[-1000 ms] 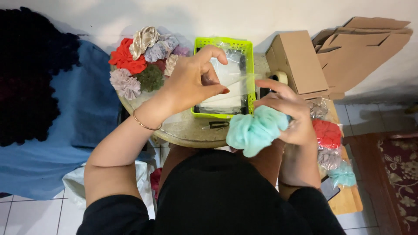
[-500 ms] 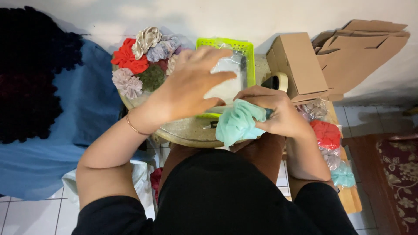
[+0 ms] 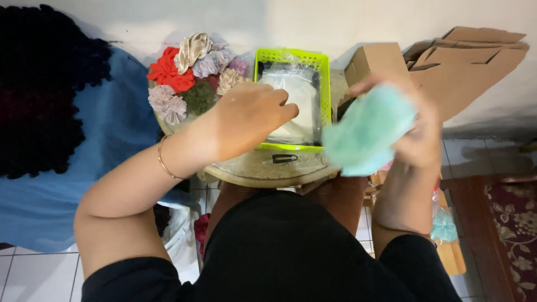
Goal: The person places individual fabric scrunchies into small clear plastic bags by hand, using scissors to trim loose threads from the fabric before sealing them.
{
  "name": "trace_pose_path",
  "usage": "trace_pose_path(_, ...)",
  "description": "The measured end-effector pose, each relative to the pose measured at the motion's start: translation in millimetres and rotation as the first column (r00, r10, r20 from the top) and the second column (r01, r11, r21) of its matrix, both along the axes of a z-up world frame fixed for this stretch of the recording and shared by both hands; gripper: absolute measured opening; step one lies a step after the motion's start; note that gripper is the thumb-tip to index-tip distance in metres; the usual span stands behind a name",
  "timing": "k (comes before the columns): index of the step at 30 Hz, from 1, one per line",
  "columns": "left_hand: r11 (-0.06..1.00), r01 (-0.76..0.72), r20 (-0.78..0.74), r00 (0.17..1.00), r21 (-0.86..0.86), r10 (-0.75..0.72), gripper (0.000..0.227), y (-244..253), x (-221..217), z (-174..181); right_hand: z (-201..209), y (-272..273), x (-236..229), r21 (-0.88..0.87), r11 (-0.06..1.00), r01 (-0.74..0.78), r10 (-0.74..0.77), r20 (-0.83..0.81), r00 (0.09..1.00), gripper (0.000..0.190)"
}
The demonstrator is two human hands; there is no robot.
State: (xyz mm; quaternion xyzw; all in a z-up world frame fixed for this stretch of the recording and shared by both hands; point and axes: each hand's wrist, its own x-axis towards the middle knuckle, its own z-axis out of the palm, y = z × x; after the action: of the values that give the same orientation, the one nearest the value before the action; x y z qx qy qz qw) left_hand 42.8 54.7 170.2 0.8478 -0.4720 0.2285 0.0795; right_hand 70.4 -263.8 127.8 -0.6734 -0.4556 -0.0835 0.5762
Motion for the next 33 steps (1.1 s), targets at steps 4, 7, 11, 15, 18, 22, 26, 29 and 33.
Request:
trace_pose_path(4, 0.999, 0.026, -0.042, 0.999, 0.047, -0.024, 0.014, -6.4, 4.4, 7.8, 12.6, 16.2, -2.0, 0.214, 0.946, 0.244, -0.176, -0.292, 0.940, 0.073)
trace_pose_path(7, 1.000, 0.014, -0.168, 0.986, -0.009, -0.016, 0.023, -12.0, 8.8, 12.0, 9.4, 31.4, 12.6, 0.057, 0.985, 0.160, -0.136, -0.301, 0.944, 0.074)
trace_pose_path(11, 0.983, 0.104, -0.262, 0.954, -0.151, -0.142, 0.019, -9.2, 14.9, 13.4, 10.8, 53.9, 18.4, -0.170, 0.918, 0.358, -0.361, 0.011, 0.932, 0.062)
trace_pose_path(15, 0.980, 0.083, -0.329, 0.934, -0.179, -0.139, 0.013, -11.0, 15.1, 10.0, 18.8, 58.3, 6.6, -0.218, 0.846, 0.486, -0.433, 0.249, 0.866, 0.057)
trace_pose_path(18, 0.975, 0.121, -0.327, 0.928, -0.186, -0.178, 0.002, -10.9, 12.5, 11.0, 24.2, 59.8, 5.6, -0.298, 0.804, 0.514, -0.427, 0.312, 0.849, 0.056)
trace_pose_path(22, 0.983, 0.108, -0.371, 0.915, -0.149, -0.157, 0.007, -11.2, 16.4, 0.0, 21.7, 53.1, 15.2, -0.371, 0.752, 0.545, -0.437, 0.338, 0.834, 0.058)
trace_pose_path(26, 0.997, 0.059, -0.278, 0.958, -0.042, -0.068, 0.012, -15.5, 18.6, -5.5, 32.3, 51.6, 17.5, -0.438, 0.842, 0.315, -0.297, 0.111, 0.948, 0.054)
trace_pose_path(29, 0.997, 0.045, -0.288, 0.957, 0.059, -0.027, 0.014, -18.2, 22.8, -8.3, 31.0, 44.9, 22.0, -0.468, 0.872, 0.146, -0.173, -0.015, 0.985, 0.055)
trace_pose_path(33, 0.991, 0.076, -0.303, 0.952, 0.110, -0.039, 0.015, -24.6, 26.7, -14.7, 14.3, 39.6, 31.3, -0.510, 0.860, -0.015, -0.080, -0.163, 0.983, 0.031)
